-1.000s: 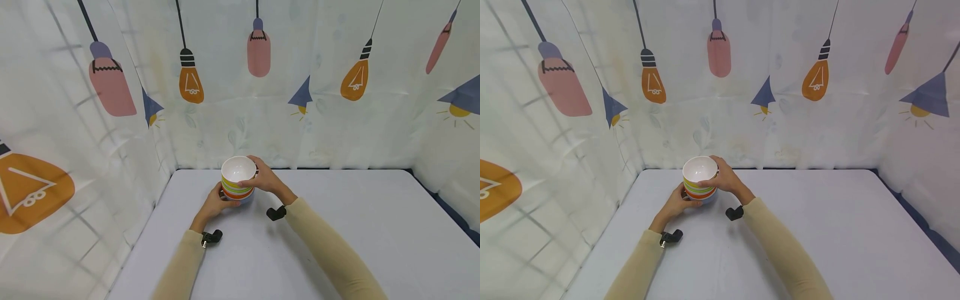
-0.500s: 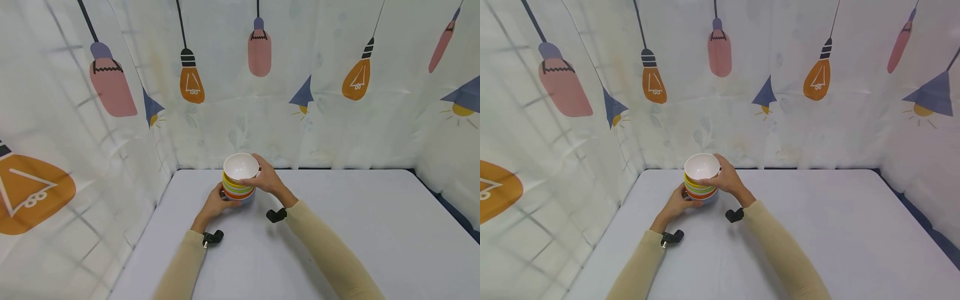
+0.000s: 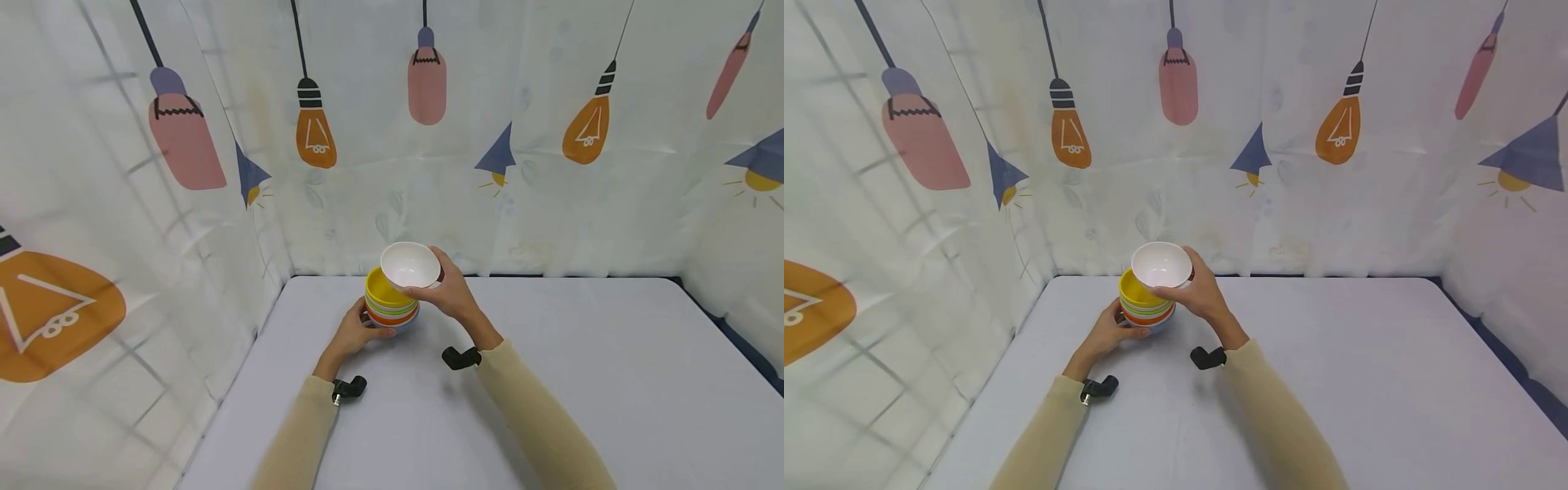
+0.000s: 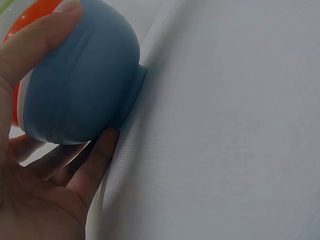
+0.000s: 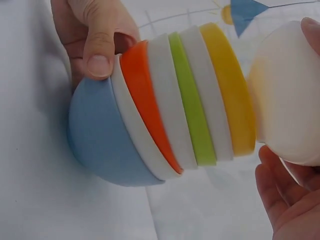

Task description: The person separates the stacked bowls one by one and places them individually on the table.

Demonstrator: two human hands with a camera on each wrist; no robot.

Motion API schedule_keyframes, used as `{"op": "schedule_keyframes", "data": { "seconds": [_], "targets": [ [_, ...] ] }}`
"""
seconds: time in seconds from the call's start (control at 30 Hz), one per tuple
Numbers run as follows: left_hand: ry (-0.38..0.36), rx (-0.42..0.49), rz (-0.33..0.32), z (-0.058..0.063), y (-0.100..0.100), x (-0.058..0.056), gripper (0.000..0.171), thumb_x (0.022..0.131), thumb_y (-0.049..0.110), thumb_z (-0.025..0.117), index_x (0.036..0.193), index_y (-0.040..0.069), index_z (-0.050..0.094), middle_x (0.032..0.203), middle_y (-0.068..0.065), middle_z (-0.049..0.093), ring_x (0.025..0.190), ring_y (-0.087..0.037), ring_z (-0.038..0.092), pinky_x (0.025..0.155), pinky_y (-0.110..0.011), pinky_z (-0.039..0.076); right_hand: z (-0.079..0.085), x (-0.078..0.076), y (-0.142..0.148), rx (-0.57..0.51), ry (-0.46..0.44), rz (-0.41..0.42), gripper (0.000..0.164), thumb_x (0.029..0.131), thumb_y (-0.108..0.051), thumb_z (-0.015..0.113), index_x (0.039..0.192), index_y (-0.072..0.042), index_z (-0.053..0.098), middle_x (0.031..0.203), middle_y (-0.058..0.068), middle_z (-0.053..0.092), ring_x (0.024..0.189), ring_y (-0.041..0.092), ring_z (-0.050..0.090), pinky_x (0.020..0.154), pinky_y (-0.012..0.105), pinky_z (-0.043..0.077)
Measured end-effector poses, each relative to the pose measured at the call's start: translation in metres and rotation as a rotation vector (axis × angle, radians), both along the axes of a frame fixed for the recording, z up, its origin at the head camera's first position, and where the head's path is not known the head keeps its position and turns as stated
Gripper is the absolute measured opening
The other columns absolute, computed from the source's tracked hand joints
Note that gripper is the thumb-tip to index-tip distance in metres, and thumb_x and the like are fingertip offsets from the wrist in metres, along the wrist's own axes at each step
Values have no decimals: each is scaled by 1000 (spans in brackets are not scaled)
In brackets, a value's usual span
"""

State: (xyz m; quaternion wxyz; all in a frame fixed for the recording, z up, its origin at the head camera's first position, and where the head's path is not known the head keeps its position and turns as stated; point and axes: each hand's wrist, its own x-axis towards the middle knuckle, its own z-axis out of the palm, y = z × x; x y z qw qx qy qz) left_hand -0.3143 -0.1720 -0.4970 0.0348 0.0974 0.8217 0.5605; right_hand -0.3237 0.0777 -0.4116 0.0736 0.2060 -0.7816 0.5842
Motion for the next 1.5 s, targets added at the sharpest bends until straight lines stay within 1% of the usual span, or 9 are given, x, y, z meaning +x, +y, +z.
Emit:
{"op": "schedule_keyframes", "data": {
  "seconds": [0.23, 0.37, 0.57, 0.67, 0.87, 0.97, 1.2, 1.4, 1.5],
  "targets": [
    [-4, 21, -11, -1, 2, -1, 93, 76, 23, 93, 152, 18, 42, 147, -9, 54, 137, -33, 53, 118, -53, 42, -3, 11, 22, -20, -3, -13, 88, 78, -28, 90, 152, -21, 42, 145, 5, 54, 126, 29, 57, 103, 47, 56],
    [-18, 14, -17, 1, 4, -1, 96, 77, 20, 92, 155, 16, 38, 151, -11, 51, 139, -34, 51, 119, -52, 40, -5, 17, 36, -29, -9, -26, 89, 79, -23, 90, 153, -19, 41, 148, 8, 52, 127, 32, 55, 104, 51, 55],
    [-49, 14, -31, 6, 4, -3, 96, 76, 15, 92, 155, 12, 38, 149, -14, 52, 137, -35, 53, 117, -51, 43, -9, 22, 52, 1, -32, -54, 94, 78, -21, 91, 156, -17, 38, 152, 10, 48, 130, 35, 53, 105, 53, 54],
    [-50, 21, -27, 5, 4, -3, 98, 76, 16, 93, 156, 13, 37, 150, -13, 51, 137, -35, 53, 117, -51, 43, -11, 24, 59, 12, -39, -63, 95, 78, -22, 91, 156, -17, 37, 152, 11, 48, 130, 35, 54, 105, 52, 54],
    [-21, 57, -22, -1, 4, -3, 97, 75, 20, 94, 155, 17, 38, 150, -10, 51, 139, -32, 51, 120, -51, 40, -14, 25, 74, 58, -32, -105, 97, 77, -27, 92, 156, -18, 37, 151, 10, 49, 129, 32, 55, 102, 47, 56],
    [-13, 67, -22, -3, 4, -3, 95, 74, 22, 94, 153, 19, 40, 148, -8, 53, 138, -31, 52, 119, -51, 41, -16, 25, 81, 90, -37, -126, 99, 77, -29, 92, 157, -17, 36, 151, 11, 48, 129, 33, 55, 100, 47, 57],
    [-6, 37, -15, -3, 4, -2, 98, 73, 29, 95, 153, 22, 39, 149, -5, 53, 139, -30, 52, 119, -51, 41, -23, 23, 98, 125, -67, -144, 99, 77, -31, 92, 157, -19, 34, 151, 11, 47, 131, 34, 54, 98, 49, 56],
    [-16, 68, -14, -2, 2, 0, 97, 72, 29, 96, 151, 24, 41, 146, -4, 54, 138, -28, 53, 119, -51, 40, -22, 20, 114, 132, -44, -164, 96, 79, -28, 90, 156, -15, 35, 150, 14, 48, 130, 36, 53, 97, 49, 57],
    [-31, 67, -14, -1, 1, 1, 98, 73, 27, 95, 153, 24, 39, 148, -4, 53, 140, -29, 51, 120, -51, 39, -22, 18, 122, 128, -41, -174, 94, 80, -26, 90, 156, -15, 36, 150, 14, 49, 130, 36, 53, 96, 49, 57]
  ]
}}
